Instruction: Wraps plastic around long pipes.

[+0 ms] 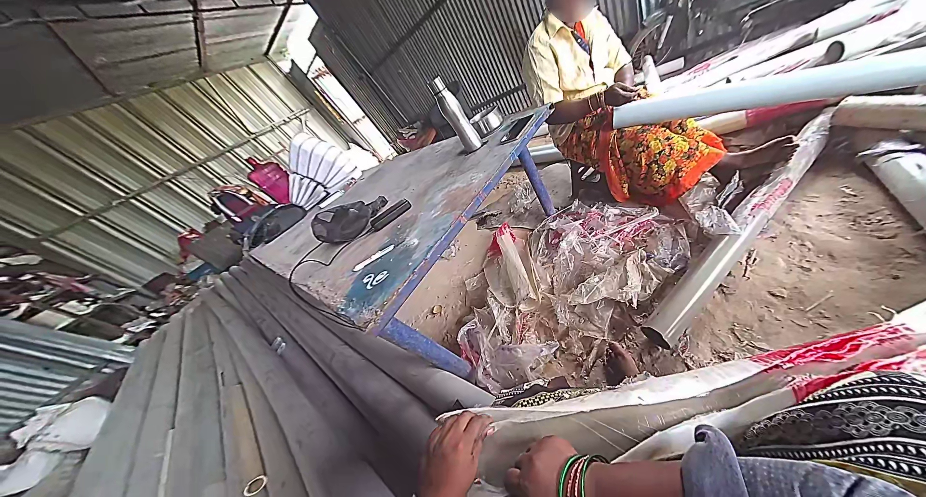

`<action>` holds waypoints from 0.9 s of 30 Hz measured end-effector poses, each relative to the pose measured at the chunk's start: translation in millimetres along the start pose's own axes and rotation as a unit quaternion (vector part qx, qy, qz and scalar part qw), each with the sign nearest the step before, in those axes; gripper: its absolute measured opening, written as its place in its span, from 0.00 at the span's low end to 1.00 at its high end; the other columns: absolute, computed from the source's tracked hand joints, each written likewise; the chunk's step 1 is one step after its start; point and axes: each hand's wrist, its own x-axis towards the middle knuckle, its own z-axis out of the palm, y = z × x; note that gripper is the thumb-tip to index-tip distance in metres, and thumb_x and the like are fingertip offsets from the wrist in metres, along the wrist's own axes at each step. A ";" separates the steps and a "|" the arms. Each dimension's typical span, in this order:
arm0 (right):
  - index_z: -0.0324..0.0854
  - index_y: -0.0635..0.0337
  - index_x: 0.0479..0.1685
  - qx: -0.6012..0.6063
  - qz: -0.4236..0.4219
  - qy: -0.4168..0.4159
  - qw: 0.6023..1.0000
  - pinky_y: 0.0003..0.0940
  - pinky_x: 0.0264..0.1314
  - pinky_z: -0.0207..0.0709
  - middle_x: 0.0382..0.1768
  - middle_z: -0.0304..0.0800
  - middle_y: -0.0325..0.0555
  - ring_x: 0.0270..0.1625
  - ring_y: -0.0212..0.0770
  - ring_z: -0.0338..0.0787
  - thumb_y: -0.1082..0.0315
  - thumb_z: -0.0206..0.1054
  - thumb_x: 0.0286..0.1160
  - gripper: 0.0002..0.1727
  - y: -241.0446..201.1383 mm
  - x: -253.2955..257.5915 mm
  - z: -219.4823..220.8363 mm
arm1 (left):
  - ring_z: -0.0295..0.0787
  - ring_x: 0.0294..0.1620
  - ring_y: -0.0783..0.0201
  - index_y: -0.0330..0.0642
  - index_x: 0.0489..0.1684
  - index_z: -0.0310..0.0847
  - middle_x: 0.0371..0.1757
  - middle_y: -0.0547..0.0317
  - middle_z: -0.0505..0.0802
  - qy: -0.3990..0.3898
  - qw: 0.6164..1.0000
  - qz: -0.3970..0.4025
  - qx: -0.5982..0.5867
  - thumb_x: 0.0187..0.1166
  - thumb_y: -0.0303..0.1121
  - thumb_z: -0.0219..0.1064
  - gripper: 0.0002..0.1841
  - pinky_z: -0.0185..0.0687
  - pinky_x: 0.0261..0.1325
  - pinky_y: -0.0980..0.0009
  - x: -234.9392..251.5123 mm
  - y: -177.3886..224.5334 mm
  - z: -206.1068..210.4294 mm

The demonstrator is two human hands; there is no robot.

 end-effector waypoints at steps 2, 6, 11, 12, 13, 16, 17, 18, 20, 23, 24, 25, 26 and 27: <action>0.79 0.69 0.68 -0.003 0.001 -0.005 1.000 0.71 0.61 0.75 0.63 0.86 0.70 0.68 0.72 0.85 0.60 0.49 0.95 0.22 -0.4 -0.1 -0.5 | 0.97 0.45 0.41 0.37 0.37 0.96 0.38 0.43 0.97 -0.002 1.000 0.009 0.002 0.74 0.29 0.69 0.08 0.89 0.46 0.43 5.4 -2.9 0.6; 0.78 0.71 0.66 -0.017 -0.017 -0.014 1.000 0.70 0.60 0.76 0.61 0.87 0.71 0.67 0.72 0.86 0.66 0.49 0.94 0.19 -1.4 0.7 -0.8 | 0.97 0.41 0.43 0.38 0.34 0.95 0.34 0.46 0.96 0.013 0.999 0.030 0.007 0.73 0.30 0.69 0.08 0.90 0.40 0.46 14.6 -13.7 7.7; 0.78 0.72 0.63 -0.036 -0.033 -0.018 0.999 0.68 0.57 0.77 0.58 0.87 0.71 0.63 0.71 0.88 0.67 0.50 0.93 0.18 2.3 4.0 0.3 | 0.94 0.53 0.40 0.37 0.44 0.95 0.44 0.41 0.96 -0.108 0.994 -0.016 -0.024 0.82 0.32 0.67 0.10 0.86 0.54 0.41 41.0 -16.2 -2.3; 0.78 0.72 0.64 -0.039 -0.028 -0.025 0.999 0.68 0.58 0.77 0.59 0.87 0.71 0.63 0.71 0.87 0.66 0.51 0.92 0.18 1.6 4.6 0.4 | 0.93 0.57 0.39 0.37 0.49 0.94 0.49 0.41 0.96 -0.151 0.988 -0.032 -0.027 0.84 0.34 0.65 0.12 0.84 0.59 0.40 46.9 -16.1 -5.7; 0.77 0.72 0.65 -0.043 -0.021 -0.032 0.998 0.67 0.58 0.77 0.59 0.86 0.71 0.64 0.71 0.87 0.67 0.51 0.92 0.18 0.4 4.2 -1.1 | 0.91 0.62 0.39 0.37 0.53 0.92 0.54 0.39 0.95 -0.192 0.980 -0.045 -0.030 0.87 0.35 0.62 0.14 0.81 0.63 0.40 53.3 -15.8 -8.8; 0.78 0.74 0.64 -0.056 -0.019 -0.030 0.998 0.67 0.58 0.77 0.58 0.87 0.72 0.63 0.72 0.87 0.68 0.49 0.92 0.18 -1.7 3.3 -3.0 | 0.81 0.75 0.41 0.38 0.67 0.85 0.68 0.39 0.89 -0.317 0.944 -0.080 -0.043 0.92 0.37 0.54 0.19 0.71 0.76 0.42 73.3 -17.2 -16.9; 0.78 0.74 0.62 -0.063 -0.024 -0.020 0.998 0.66 0.56 0.78 0.57 0.88 0.71 0.62 0.71 0.88 0.68 0.50 0.92 0.18 -1.4 3.8 -1.2 | 0.80 0.76 0.41 0.38 0.68 0.85 0.69 0.40 0.88 -0.330 0.939 -0.083 -0.057 0.92 0.37 0.54 0.19 0.69 0.77 0.41 77.5 -20.1 -15.9; 0.80 0.74 0.59 -0.072 -0.032 -0.002 0.997 0.65 0.54 0.78 0.54 0.89 0.71 0.60 0.71 0.89 0.67 0.50 0.92 0.18 0.2 4.0 2.7 | 0.81 0.75 0.42 0.39 0.67 0.85 0.67 0.40 0.89 -0.333 0.937 -0.083 -0.071 0.92 0.37 0.54 0.18 0.69 0.76 0.41 80.8 -23.6 -12.0; 0.82 0.73 0.50 -0.097 -0.058 0.061 0.992 0.62 0.47 0.80 0.46 0.91 0.69 0.52 0.70 0.92 0.66 0.53 0.89 0.17 5.4 4.4 14.5 | 0.84 0.70 0.42 0.39 0.63 0.88 0.63 0.42 0.91 -0.317 0.941 -0.067 -0.094 0.91 0.38 0.57 0.17 0.73 0.72 0.41 84.8 -32.5 0.4; 0.84 0.72 0.46 -0.115 -0.076 0.080 0.987 0.60 0.44 0.81 0.42 0.92 0.66 0.49 0.67 0.94 0.67 0.55 0.88 0.16 5.0 5.3 24.3 | 0.87 0.67 0.42 0.40 0.61 0.89 0.62 0.43 0.92 -0.298 0.947 -0.054 -0.103 0.89 0.37 0.60 0.15 0.75 0.68 0.40 88.6 -42.4 20.1; 0.84 0.72 0.47 -0.112 -0.071 0.062 0.989 0.60 0.47 0.81 0.43 0.92 0.67 0.51 0.68 0.93 0.67 0.54 0.88 0.16 2.1 4.5 25.1 | 0.86 0.68 0.42 0.41 0.62 0.89 0.63 0.43 0.92 -0.308 0.944 -0.056 -0.105 0.90 0.37 0.60 0.15 0.75 0.70 0.40 91.9 -44.1 25.6; 0.85 0.72 0.47 -0.112 -0.070 0.060 0.989 0.60 0.48 0.81 0.44 0.92 0.66 0.52 0.67 0.93 0.68 0.54 0.88 0.16 1.5 4.3 26.7 | 0.86 0.68 0.42 0.42 0.63 0.89 0.63 0.44 0.92 -0.315 0.941 -0.052 -0.112 0.90 0.38 0.60 0.16 0.74 0.70 0.39 96.5 -47.1 29.8; 0.86 0.70 0.43 -0.122 -0.082 0.095 0.985 0.58 0.44 0.82 0.40 0.93 0.64 0.48 0.65 0.94 0.68 0.57 0.86 0.15 3.9 4.4 31.6 | 0.87 0.68 0.42 0.41 0.63 0.89 0.63 0.43 0.92 -0.322 0.938 -0.044 -0.124 0.89 0.38 0.61 0.16 0.74 0.70 0.39 100.5 -50.5 32.5; 0.86 0.68 0.38 -0.131 -0.096 0.143 0.976 0.56 0.38 0.83 0.36 0.93 0.61 0.44 0.63 0.96 0.68 0.60 0.83 0.13 7.0 4.2 36.8 | 0.87 0.67 0.42 0.40 0.62 0.89 0.62 0.43 0.92 -0.322 0.936 -0.033 -0.140 0.89 0.39 0.61 0.16 0.74 0.70 0.38 101.8 -54.2 35.0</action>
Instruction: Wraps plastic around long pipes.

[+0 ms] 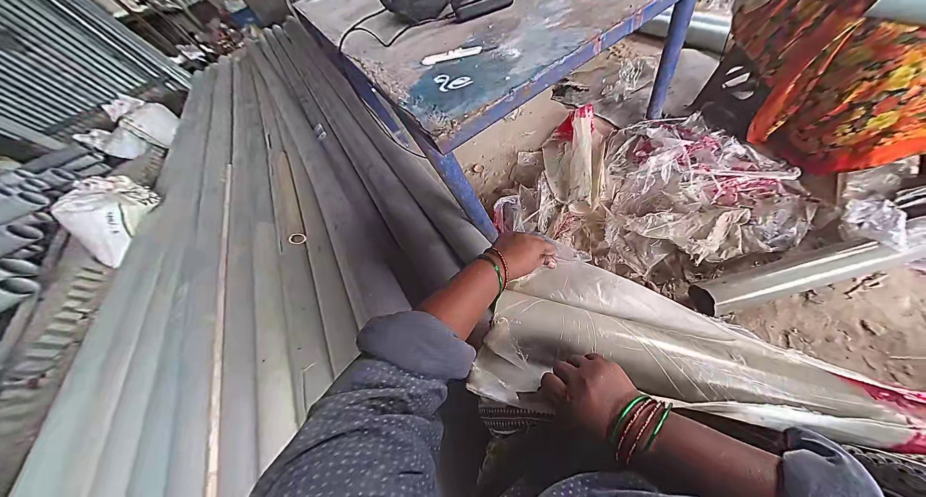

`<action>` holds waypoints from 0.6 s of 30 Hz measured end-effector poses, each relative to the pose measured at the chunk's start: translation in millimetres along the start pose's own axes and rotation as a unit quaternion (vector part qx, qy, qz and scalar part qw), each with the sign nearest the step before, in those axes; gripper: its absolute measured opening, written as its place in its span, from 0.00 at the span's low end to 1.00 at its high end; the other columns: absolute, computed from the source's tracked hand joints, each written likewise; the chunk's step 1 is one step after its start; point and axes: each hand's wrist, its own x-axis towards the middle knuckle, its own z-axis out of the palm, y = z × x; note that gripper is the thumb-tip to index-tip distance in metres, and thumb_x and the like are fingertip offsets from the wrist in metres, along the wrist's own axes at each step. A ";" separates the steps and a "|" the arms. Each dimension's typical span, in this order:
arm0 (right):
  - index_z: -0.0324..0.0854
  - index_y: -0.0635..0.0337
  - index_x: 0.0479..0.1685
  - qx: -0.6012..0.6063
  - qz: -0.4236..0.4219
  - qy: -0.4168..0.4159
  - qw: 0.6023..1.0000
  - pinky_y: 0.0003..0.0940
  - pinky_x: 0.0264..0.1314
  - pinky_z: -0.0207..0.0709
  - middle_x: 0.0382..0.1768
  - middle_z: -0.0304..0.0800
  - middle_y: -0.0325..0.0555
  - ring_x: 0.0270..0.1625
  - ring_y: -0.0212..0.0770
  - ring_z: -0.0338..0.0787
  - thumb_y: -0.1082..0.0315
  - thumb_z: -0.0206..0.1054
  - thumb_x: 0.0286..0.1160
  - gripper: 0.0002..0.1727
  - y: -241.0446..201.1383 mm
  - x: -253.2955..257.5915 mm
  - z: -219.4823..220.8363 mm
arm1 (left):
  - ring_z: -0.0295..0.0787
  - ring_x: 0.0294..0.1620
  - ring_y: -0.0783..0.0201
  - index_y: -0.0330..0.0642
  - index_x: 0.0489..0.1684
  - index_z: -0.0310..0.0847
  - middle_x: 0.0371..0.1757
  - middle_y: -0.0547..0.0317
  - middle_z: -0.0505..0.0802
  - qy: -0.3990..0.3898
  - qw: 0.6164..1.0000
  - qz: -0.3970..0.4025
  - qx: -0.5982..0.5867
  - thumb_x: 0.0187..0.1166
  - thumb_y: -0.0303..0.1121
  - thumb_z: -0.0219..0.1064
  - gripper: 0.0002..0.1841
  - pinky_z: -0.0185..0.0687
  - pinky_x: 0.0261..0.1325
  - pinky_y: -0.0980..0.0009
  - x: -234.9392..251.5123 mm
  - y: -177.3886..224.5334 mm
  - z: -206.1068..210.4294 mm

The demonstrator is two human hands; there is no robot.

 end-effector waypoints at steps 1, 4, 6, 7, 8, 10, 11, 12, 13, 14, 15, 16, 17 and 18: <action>0.86 0.66 0.33 -0.011 -0.008 0.052 0.999 0.53 0.34 0.84 0.32 0.93 0.59 0.39 0.60 0.96 0.68 0.63 0.79 0.12 1.6 -0.6 5.1 | 0.89 0.65 0.42 0.39 0.59 0.90 0.60 0.42 0.93 0.008 1.000 0.021 -0.012 0.88 0.39 0.62 0.16 0.75 0.68 0.38 0.7 -5.7 1.1; 0.85 0.62 0.25 -0.029 -0.018 0.143 0.989 0.48 0.25 0.82 0.24 0.91 0.53 0.30 0.55 0.95 0.66 0.67 0.73 0.11 4.9 0.2 15.6 | 0.90 0.62 0.43 0.37 0.52 0.92 0.56 0.42 0.94 0.035 0.995 0.074 -0.061 0.85 0.38 0.65 0.14 0.77 0.65 0.37 1.4 -21.0 7.8; 0.83 0.60 0.21 -0.047 -0.019 0.184 0.982 0.45 0.20 0.80 0.22 0.89 0.51 0.27 0.52 0.94 0.63 0.68 0.69 0.12 8.9 2.0 19.4 | 0.89 0.63 0.46 0.37 0.52 0.93 0.57 0.45 0.94 0.031 0.991 0.087 -0.091 0.85 0.38 0.66 0.14 0.76 0.67 0.39 3.5 -26.1 8.3; 0.83 0.59 0.19 -0.053 -0.018 0.194 0.979 0.44 0.19 0.79 0.21 0.89 0.50 0.26 0.51 0.93 0.63 0.67 0.68 0.13 10.0 2.5 20.1 | 0.89 0.63 0.47 0.37 0.51 0.93 0.56 0.45 0.95 0.030 0.989 0.091 -0.110 0.84 0.38 0.67 0.14 0.75 0.68 0.40 4.3 -28.8 9.4; 0.82 0.58 0.18 -0.058 -0.018 0.203 0.977 0.43 0.19 0.78 0.20 0.88 0.48 0.25 0.50 0.93 0.62 0.67 0.67 0.13 11.1 2.9 20.9 | 0.90 0.62 0.48 0.37 0.50 0.94 0.55 0.46 0.95 0.031 0.986 0.096 -0.130 0.83 0.37 0.68 0.13 0.76 0.68 0.42 5.6 -32.5 11.5; 0.81 0.57 0.17 -0.059 -0.019 0.217 0.974 0.42 0.18 0.78 0.20 0.88 0.47 0.24 0.49 0.93 0.61 0.66 0.67 0.13 13.6 3.8 21.8 | 0.90 0.58 0.50 0.35 0.45 0.94 0.50 0.46 0.96 0.045 0.978 0.108 -0.170 0.80 0.36 0.71 0.12 0.77 0.66 0.45 7.5 -38.8 15.5; 0.81 0.56 0.17 -0.060 -0.019 0.221 0.973 0.41 0.17 0.78 0.19 0.88 0.47 0.24 0.49 0.92 0.61 0.66 0.66 0.13 14.8 4.1 21.9 | 0.90 0.55 0.51 0.34 0.42 0.94 0.47 0.46 0.95 0.053 0.975 0.110 -0.188 0.77 0.35 0.73 0.11 0.78 0.64 0.47 7.4 -40.6 17.2; 0.81 0.57 0.17 -0.060 -0.019 0.224 0.973 0.41 0.17 0.77 0.19 0.87 0.47 0.23 0.49 0.92 0.61 0.65 0.66 0.13 15.6 4.1 21.7 | 0.89 0.54 0.52 0.33 0.41 0.94 0.46 0.46 0.95 0.058 0.971 0.106 -0.205 0.75 0.35 0.75 0.11 0.78 0.63 0.48 6.0 -40.8 18.0; 0.81 0.57 0.18 -0.058 -0.018 0.223 0.973 0.42 0.17 0.77 0.18 0.86 0.47 0.23 0.49 0.92 0.61 0.65 0.67 0.13 15.7 4.1 20.9 | 0.88 0.53 0.52 0.32 0.40 0.93 0.45 0.45 0.94 0.063 0.967 0.104 -0.222 0.73 0.34 0.77 0.11 0.78 0.61 0.49 4.0 -40.8 18.6; 0.81 0.58 0.17 -0.058 -0.017 0.226 0.972 0.41 0.17 0.77 0.18 0.86 0.47 0.23 0.49 0.91 0.61 0.65 0.67 0.14 15.9 4.3 20.6 | 0.88 0.53 0.53 0.30 0.40 0.92 0.45 0.44 0.93 0.068 0.963 0.108 -0.236 0.74 0.34 0.76 0.12 0.77 0.61 0.50 1.4 -41.7 19.0; 0.81 0.57 0.17 -0.059 -0.017 0.229 0.972 0.41 0.17 0.77 0.18 0.86 0.47 0.23 0.49 0.91 0.61 0.64 0.67 0.14 16.0 4.4 20.7 | 0.87 0.54 0.54 0.28 0.42 0.91 0.46 0.43 0.93 0.079 0.953 0.122 -0.264 0.77 0.34 0.73 0.14 0.77 0.63 0.52 -1.8 -44.9 20.6; 0.81 0.57 0.17 -0.058 -0.018 0.232 0.971 0.41 0.17 0.77 0.18 0.86 0.47 0.23 0.49 0.91 0.61 0.64 0.67 0.14 16.3 4.5 21.4 | 0.88 0.53 0.58 0.25 0.44 0.90 0.46 0.46 0.94 0.105 0.934 0.148 -0.309 0.82 0.37 0.66 0.18 0.79 0.63 0.58 -5.5 -50.8 24.1; 0.80 0.57 0.17 -0.058 -0.019 0.236 0.970 0.41 0.17 0.76 0.18 0.86 0.47 0.23 0.49 0.91 0.61 0.63 0.68 0.14 16.4 4.5 22.4 | 0.89 0.49 0.68 0.27 0.50 0.87 0.44 0.55 0.94 0.134 0.903 0.168 -0.371 0.87 0.49 0.55 0.27 0.81 0.60 0.68 -9.2 -56.9 27.9; 0.80 0.57 0.17 -0.058 -0.019 0.238 0.969 0.41 0.17 0.76 0.18 0.86 0.47 0.23 0.49 0.91 0.61 0.63 0.68 0.14 16.1 4.2 23.2 | 0.88 0.39 0.77 0.32 0.54 0.85 0.37 0.68 0.94 0.161 0.864 0.171 -0.445 0.85 0.63 0.50 0.36 0.84 0.49 0.77 -13.4 -61.4 30.7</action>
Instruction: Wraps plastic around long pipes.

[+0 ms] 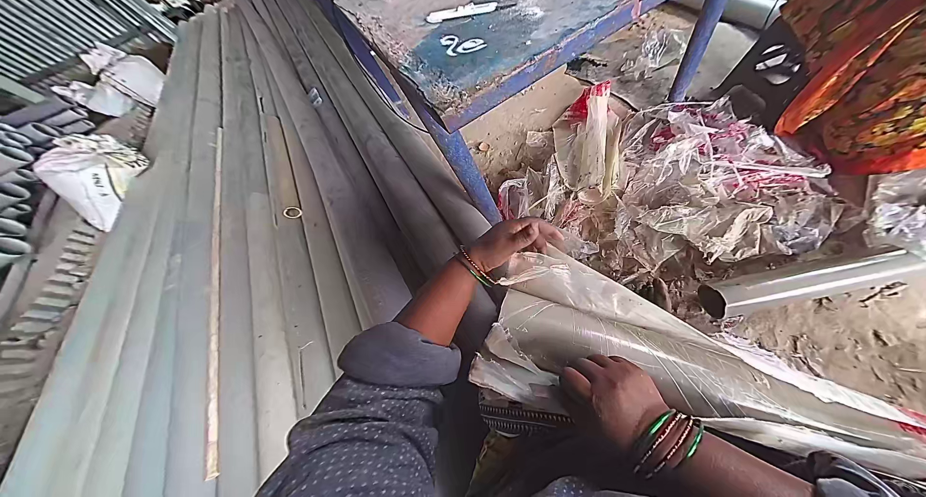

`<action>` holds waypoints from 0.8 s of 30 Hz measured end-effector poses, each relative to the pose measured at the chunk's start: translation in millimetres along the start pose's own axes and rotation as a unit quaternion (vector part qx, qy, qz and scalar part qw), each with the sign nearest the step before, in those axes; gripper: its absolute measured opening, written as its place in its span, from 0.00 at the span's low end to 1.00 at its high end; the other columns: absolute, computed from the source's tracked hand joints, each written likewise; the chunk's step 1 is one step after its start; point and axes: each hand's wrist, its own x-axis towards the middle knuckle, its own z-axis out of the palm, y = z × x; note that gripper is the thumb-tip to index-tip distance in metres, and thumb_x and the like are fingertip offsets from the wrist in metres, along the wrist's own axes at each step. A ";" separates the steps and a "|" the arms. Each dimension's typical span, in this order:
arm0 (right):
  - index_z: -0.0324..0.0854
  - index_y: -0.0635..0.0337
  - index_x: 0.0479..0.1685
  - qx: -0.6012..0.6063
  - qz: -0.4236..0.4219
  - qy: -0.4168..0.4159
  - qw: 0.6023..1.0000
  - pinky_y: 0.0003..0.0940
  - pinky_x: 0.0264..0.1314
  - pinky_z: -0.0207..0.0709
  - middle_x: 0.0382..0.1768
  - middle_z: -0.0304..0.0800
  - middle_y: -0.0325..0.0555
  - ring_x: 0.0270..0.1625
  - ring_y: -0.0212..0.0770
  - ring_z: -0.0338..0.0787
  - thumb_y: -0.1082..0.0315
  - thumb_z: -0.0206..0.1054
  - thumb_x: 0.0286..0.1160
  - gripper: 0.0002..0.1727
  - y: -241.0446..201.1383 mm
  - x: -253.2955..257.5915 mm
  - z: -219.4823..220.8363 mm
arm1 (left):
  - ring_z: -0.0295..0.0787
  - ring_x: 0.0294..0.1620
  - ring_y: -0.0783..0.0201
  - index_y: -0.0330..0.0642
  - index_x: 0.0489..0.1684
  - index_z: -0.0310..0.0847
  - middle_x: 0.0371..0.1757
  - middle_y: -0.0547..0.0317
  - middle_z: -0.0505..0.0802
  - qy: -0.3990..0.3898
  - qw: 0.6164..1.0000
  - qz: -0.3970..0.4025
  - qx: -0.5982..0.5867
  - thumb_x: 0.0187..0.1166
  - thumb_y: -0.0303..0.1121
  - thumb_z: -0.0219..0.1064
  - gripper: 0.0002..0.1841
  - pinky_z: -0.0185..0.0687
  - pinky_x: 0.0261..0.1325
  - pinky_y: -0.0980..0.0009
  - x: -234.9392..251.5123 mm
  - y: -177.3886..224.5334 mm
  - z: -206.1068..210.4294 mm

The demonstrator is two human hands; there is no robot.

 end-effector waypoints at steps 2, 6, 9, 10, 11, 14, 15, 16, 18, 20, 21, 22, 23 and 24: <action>0.81 0.57 0.17 0.008 0.005 -0.005 1.000 0.41 0.18 0.78 0.19 0.87 0.47 0.24 0.49 0.92 0.61 0.64 0.68 0.14 -0.9 -0.3 -1.4 | 0.87 0.31 0.79 0.41 0.59 0.83 0.35 0.77 0.92 0.088 0.992 0.032 -0.087 0.79 0.73 0.49 0.40 0.85 0.38 0.79 -17.7 9.1 -6.4; 0.84 0.60 0.21 0.035 0.022 -0.034 0.999 0.45 0.22 0.80 0.22 0.90 0.51 0.27 0.53 0.94 0.64 0.68 0.67 0.11 -3.3 0.7 -6.2 | 0.87 0.42 0.83 0.63 0.51 0.88 0.42 0.86 0.92 0.263 0.959 0.101 0.013 0.81 0.65 0.56 0.23 0.83 0.50 0.81 -75.0 49.2 7.3; 0.85 0.63 0.24 0.047 0.036 -0.061 0.996 0.48 0.24 0.82 0.25 0.92 0.55 0.30 0.56 0.95 0.65 0.69 0.68 0.11 -4.3 2.0 -10.6 | 0.86 0.52 0.87 0.63 0.48 0.89 0.46 0.86 0.92 0.261 0.948 0.129 0.130 0.87 0.59 0.54 0.19 0.81 0.59 0.84 -115.9 68.6 41.0; 0.85 0.64 0.26 0.052 0.042 -0.076 0.995 0.48 0.26 0.82 0.27 0.92 0.55 0.32 0.57 0.95 0.65 0.69 0.70 0.11 -4.9 2.5 -12.5 | 0.86 0.53 0.84 0.57 0.47 0.88 0.45 0.79 0.92 0.245 0.946 0.129 0.169 0.88 0.58 0.54 0.21 0.80 0.61 0.82 -126.2 69.9 54.2; 0.86 0.64 0.28 0.057 0.049 -0.092 0.993 0.49 0.28 0.83 0.28 0.93 0.56 0.34 0.58 0.96 0.65 0.68 0.72 0.12 -5.3 3.1 -14.7 | 0.86 0.56 0.79 0.52 0.46 0.88 0.45 0.70 0.93 0.230 0.941 0.125 0.213 0.88 0.59 0.54 0.23 0.79 0.64 0.79 -133.7 69.1 67.7; 0.87 0.66 0.33 0.085 0.090 -0.160 0.979 0.53 0.33 0.83 0.33 0.94 0.59 0.40 0.61 0.96 0.63 0.64 0.78 0.14 -5.3 7.5 -22.7 | 0.87 0.67 0.62 0.49 0.51 0.91 0.54 0.58 0.96 0.199 0.902 0.102 0.370 0.85 0.68 0.43 0.36 0.75 0.74 0.67 -143.3 60.2 98.5; 0.87 0.67 0.35 0.096 0.109 -0.189 0.971 0.55 0.36 0.83 0.35 0.94 0.61 0.43 0.62 0.96 0.62 0.63 0.80 0.16 -5.4 9.2 -26.6 | 0.87 0.68 0.59 0.49 0.52 0.92 0.56 0.57 0.96 0.198 0.887 0.100 0.405 0.85 0.70 0.38 0.40 0.73 0.74 0.65 -143.9 56.4 105.0; 0.87 0.68 0.37 0.106 0.127 -0.205 0.965 0.57 0.38 0.83 0.37 0.94 0.62 0.44 0.63 0.96 0.60 0.64 0.81 0.17 -4.6 10.0 -29.3 | 0.87 0.67 0.57 0.50 0.53 0.93 0.57 0.58 0.96 0.203 0.873 0.103 0.431 0.85 0.70 0.35 0.41 0.72 0.73 0.63 -143.7 53.6 109.2; 0.88 0.67 0.39 0.121 0.153 -0.195 0.961 0.59 0.39 0.83 0.36 0.94 0.61 0.43 0.62 0.96 0.55 0.65 0.81 0.20 0.4 5.9 -35.0 | 0.87 0.66 0.57 0.52 0.52 0.93 0.57 0.60 0.96 0.209 0.859 0.111 0.454 0.85 0.70 0.35 0.41 0.72 0.73 0.63 -143.2 50.6 111.9; 0.90 0.65 0.37 0.108 0.146 -0.090 0.979 0.57 0.33 0.84 0.30 0.93 0.58 0.34 0.60 0.95 0.55 0.69 0.77 0.19 8.2 -3.3 -38.6 | 0.87 0.65 0.57 0.53 0.52 0.93 0.56 0.61 0.96 0.210 0.857 0.116 0.457 0.86 0.69 0.38 0.38 0.72 0.72 0.63 -143.0 49.7 111.7; 0.90 0.65 0.36 0.085 0.138 -0.031 0.986 0.56 0.30 0.84 0.28 0.93 0.56 0.31 0.59 0.95 0.54 0.68 0.75 0.19 13.6 -5.4 -40.5 | 0.88 0.64 0.57 0.53 0.50 0.94 0.55 0.61 0.97 0.212 0.856 0.118 0.457 0.85 0.69 0.41 0.37 0.73 0.72 0.63 -142.7 49.5 111.9; 0.90 0.65 0.36 0.053 0.134 0.022 0.989 0.55 0.27 0.84 0.27 0.92 0.55 0.29 0.58 0.94 0.53 0.67 0.75 0.20 19.4 -4.9 -43.0 | 0.88 0.63 0.57 0.54 0.47 0.94 0.54 0.61 0.97 0.216 0.855 0.118 0.457 0.84 0.70 0.42 0.36 0.74 0.71 0.62 -142.7 49.6 112.8; 0.90 0.66 0.36 0.020 0.135 0.064 0.989 0.54 0.26 0.82 0.26 0.92 0.55 0.27 0.57 0.93 0.52 0.66 0.74 0.22 25.0 -2.5 -45.9 | 0.88 0.62 0.56 0.55 0.42 0.94 0.53 0.61 0.96 0.222 0.854 0.118 0.456 0.82 0.71 0.44 0.36 0.74 0.70 0.61 -143.0 49.8 114.2; 0.90 0.66 0.37 -0.009 0.143 0.087 0.986 0.55 0.26 0.82 0.28 0.92 0.56 0.28 0.58 0.93 0.50 0.65 0.74 0.23 29.8 1.4 -49.1 | 0.87 0.61 0.57 0.57 0.37 0.93 0.53 0.62 0.96 0.228 0.852 0.117 0.457 0.80 0.73 0.44 0.36 0.73 0.70 0.61 -143.1 50.0 115.8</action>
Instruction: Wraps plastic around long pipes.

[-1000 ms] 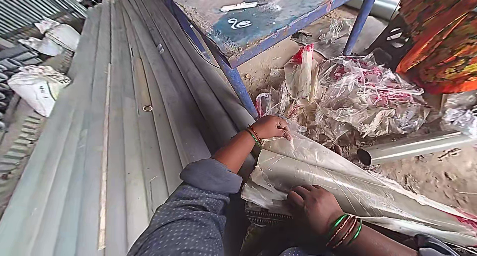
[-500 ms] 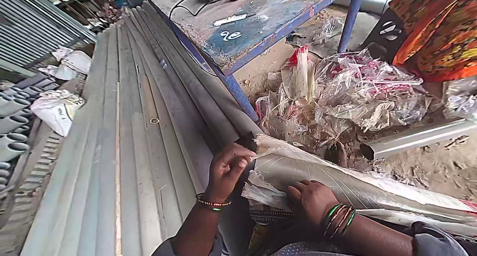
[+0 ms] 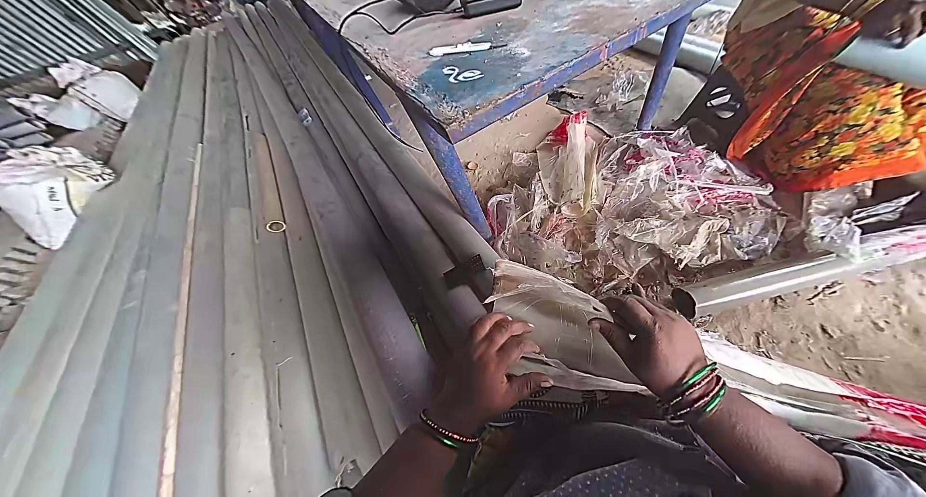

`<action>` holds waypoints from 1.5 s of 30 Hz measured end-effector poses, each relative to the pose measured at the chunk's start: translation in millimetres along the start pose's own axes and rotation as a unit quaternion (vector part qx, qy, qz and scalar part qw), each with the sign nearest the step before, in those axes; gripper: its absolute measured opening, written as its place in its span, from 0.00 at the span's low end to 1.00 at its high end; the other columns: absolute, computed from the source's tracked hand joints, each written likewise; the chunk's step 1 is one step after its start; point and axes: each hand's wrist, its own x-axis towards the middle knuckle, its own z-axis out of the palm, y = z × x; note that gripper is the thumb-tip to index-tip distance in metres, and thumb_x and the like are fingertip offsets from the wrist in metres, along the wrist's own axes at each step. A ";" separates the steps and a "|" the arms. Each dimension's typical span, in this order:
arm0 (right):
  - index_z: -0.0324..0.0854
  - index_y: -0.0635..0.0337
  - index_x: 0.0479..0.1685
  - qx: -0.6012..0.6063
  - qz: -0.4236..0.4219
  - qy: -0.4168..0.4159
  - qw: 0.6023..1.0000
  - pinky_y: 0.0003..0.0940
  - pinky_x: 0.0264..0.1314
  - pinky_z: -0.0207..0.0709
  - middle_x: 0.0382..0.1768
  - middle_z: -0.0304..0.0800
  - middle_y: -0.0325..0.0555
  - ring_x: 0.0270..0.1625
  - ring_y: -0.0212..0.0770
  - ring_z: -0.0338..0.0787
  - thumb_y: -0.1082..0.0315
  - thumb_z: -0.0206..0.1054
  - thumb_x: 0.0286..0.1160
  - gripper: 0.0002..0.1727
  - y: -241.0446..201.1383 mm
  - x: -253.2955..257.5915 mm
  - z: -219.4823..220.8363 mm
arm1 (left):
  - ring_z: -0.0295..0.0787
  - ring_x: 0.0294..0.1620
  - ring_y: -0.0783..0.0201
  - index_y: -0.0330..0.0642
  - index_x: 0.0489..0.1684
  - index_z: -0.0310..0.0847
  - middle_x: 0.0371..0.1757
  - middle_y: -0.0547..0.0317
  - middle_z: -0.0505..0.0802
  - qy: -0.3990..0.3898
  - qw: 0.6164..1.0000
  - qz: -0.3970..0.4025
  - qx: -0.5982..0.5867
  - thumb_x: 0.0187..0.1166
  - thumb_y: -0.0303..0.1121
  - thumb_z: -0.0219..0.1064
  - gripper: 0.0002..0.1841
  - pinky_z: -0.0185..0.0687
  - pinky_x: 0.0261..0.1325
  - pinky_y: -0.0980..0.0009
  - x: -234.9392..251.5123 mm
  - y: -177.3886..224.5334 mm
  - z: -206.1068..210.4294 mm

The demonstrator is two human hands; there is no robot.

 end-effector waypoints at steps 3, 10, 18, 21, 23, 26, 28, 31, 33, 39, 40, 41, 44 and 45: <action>0.88 0.70 0.47 -0.031 0.071 -0.089 0.993 0.65 0.42 0.81 0.42 0.92 0.65 0.44 0.67 0.94 0.45 0.71 0.72 0.29 -0.9 19.6 -8.7 | 0.88 0.59 0.58 0.57 0.27 0.87 0.51 0.64 0.96 0.000 1.000 0.015 0.009 0.73 0.78 0.45 0.37 0.71 0.69 0.60 -2.2 3.2 -0.6; 0.78 0.64 0.71 -0.114 0.165 -0.404 0.892 0.62 0.72 0.72 0.70 0.82 0.64 0.76 0.63 0.80 0.38 0.61 0.83 0.36 -5.7 71.7 13.1 | 0.94 0.41 0.49 0.46 0.51 0.94 0.37 0.57 0.97 -0.073 0.997 -0.034 0.011 0.55 0.32 0.75 0.20 0.85 0.52 0.51 -12.1 22.6 -11.9; 0.83 0.68 0.61 -0.182 0.158 -0.399 0.885 0.68 0.59 0.76 0.55 0.90 0.71 0.63 0.70 0.89 0.35 0.55 0.85 0.39 25.2 92.3 35.9 | 0.94 0.49 0.57 0.55 0.33 0.98 0.43 0.67 0.99 -0.006 0.995 -0.100 0.019 0.61 0.27 0.66 0.13 0.81 0.58 0.58 -19.1 35.3 3.9; 0.82 0.66 0.65 -0.198 0.163 -0.417 0.872 0.69 0.60 0.75 0.56 0.90 0.71 0.64 0.71 0.88 0.33 0.55 0.84 0.40 33.7 99.0 48.3 | 0.90 0.65 0.55 0.56 0.36 0.97 0.46 0.68 0.99 0.032 0.996 -0.087 0.008 0.71 0.29 0.62 0.14 0.72 0.76 0.59 -31.0 33.1 11.8; 0.82 0.66 0.66 -0.211 0.158 -0.428 0.865 0.68 0.59 0.76 0.55 0.90 0.70 0.63 0.70 0.89 0.32 0.55 0.83 0.41 39.2 101.6 55.1 | 0.89 0.67 0.56 0.56 0.38 0.96 0.48 0.68 0.99 0.042 0.996 -0.073 0.002 0.76 0.30 0.60 0.15 0.71 0.76 0.62 -37.6 30.5 16.0; 0.83 0.67 0.63 -0.221 0.145 -0.435 0.861 0.69 0.56 0.77 0.51 0.91 0.72 0.60 0.71 0.90 0.34 0.56 0.84 0.40 47.4 103.5 65.1 | 0.91 0.59 0.63 0.58 0.42 0.94 0.49 0.69 0.98 0.053 0.997 -0.063 0.009 0.79 0.34 0.57 0.15 0.73 0.68 0.68 -47.7 28.7 21.7; 0.84 0.68 0.61 -0.222 0.127 -0.432 0.865 0.69 0.54 0.77 0.48 0.91 0.72 0.57 0.72 0.91 0.35 0.57 0.85 0.38 55.5 102.3 73.6 | 0.89 0.60 0.63 0.59 0.45 0.92 0.50 0.69 0.98 0.059 0.996 -0.066 -0.005 0.81 0.34 0.56 0.15 0.70 0.69 0.68 -56.0 28.6 25.5; 0.85 0.70 0.59 -0.213 0.090 -0.420 0.878 0.71 0.50 0.77 0.44 0.92 0.72 0.52 0.74 0.92 0.37 0.58 0.85 0.38 70.8 99.2 83.6 | 0.84 0.65 0.64 0.58 0.51 0.88 0.53 0.70 0.96 0.075 0.994 -0.070 -0.044 0.85 0.34 0.52 0.15 0.63 0.74 0.68 -67.5 28.0 33.6; 0.86 0.71 0.55 -0.202 0.066 -0.415 0.885 0.71 0.45 0.78 0.40 0.92 0.72 0.48 0.75 0.92 0.37 0.58 0.84 0.38 79.6 98.6 89.6 | 0.81 0.67 0.64 0.57 0.54 0.86 0.56 0.70 0.94 0.079 0.991 -0.077 -0.071 0.86 0.33 0.52 0.15 0.60 0.77 0.69 -75.0 28.4 38.7; 0.84 0.69 0.62 -0.200 0.118 -0.524 0.820 0.72 0.56 0.76 0.49 0.91 0.72 0.58 0.74 0.90 0.34 0.50 0.87 0.41 88.0 110.7 111.2 | 0.76 0.73 0.65 0.56 0.60 0.82 0.62 0.71 0.89 0.084 0.983 -0.099 -0.129 0.88 0.33 0.53 0.13 0.58 0.82 0.70 -91.9 29.1 54.3; 0.83 0.69 0.63 -0.198 0.123 -0.536 0.811 0.72 0.58 0.75 0.51 0.91 0.72 0.60 0.74 0.89 0.34 0.49 0.87 0.41 88.4 113.0 113.6 | 0.75 0.74 0.65 0.56 0.61 0.82 0.63 0.71 0.88 0.087 0.982 -0.100 -0.136 0.88 0.33 0.53 0.13 0.58 0.83 0.70 -93.1 28.4 56.9; 0.83 0.69 0.61 -0.195 0.120 -0.541 0.810 0.72 0.58 0.75 0.51 0.91 0.72 0.60 0.73 0.89 0.34 0.49 0.88 0.41 88.8 113.0 115.7 | 0.75 0.75 0.66 0.56 0.62 0.82 0.64 0.72 0.88 0.089 0.981 -0.101 -0.139 0.88 0.33 0.54 0.13 0.58 0.83 0.70 -94.9 28.0 58.1; 0.84 0.68 0.61 -0.191 0.121 -0.543 0.809 0.71 0.59 0.75 0.51 0.91 0.71 0.60 0.71 0.90 0.34 0.48 0.88 0.41 88.4 112.8 115.7 | 0.75 0.75 0.65 0.57 0.64 0.82 0.65 0.72 0.88 0.096 0.981 -0.098 -0.135 0.87 0.33 0.55 0.14 0.59 0.83 0.70 -95.6 28.4 60.0; 0.83 0.67 0.64 -0.193 0.129 -0.542 0.808 0.71 0.61 0.75 0.53 0.91 0.71 0.62 0.71 0.89 0.34 0.48 0.87 0.41 86.4 113.0 114.0 | 0.75 0.75 0.65 0.57 0.64 0.82 0.66 0.72 0.88 0.100 0.981 -0.099 -0.134 0.87 0.32 0.55 0.15 0.60 0.83 0.69 -94.8 29.7 60.1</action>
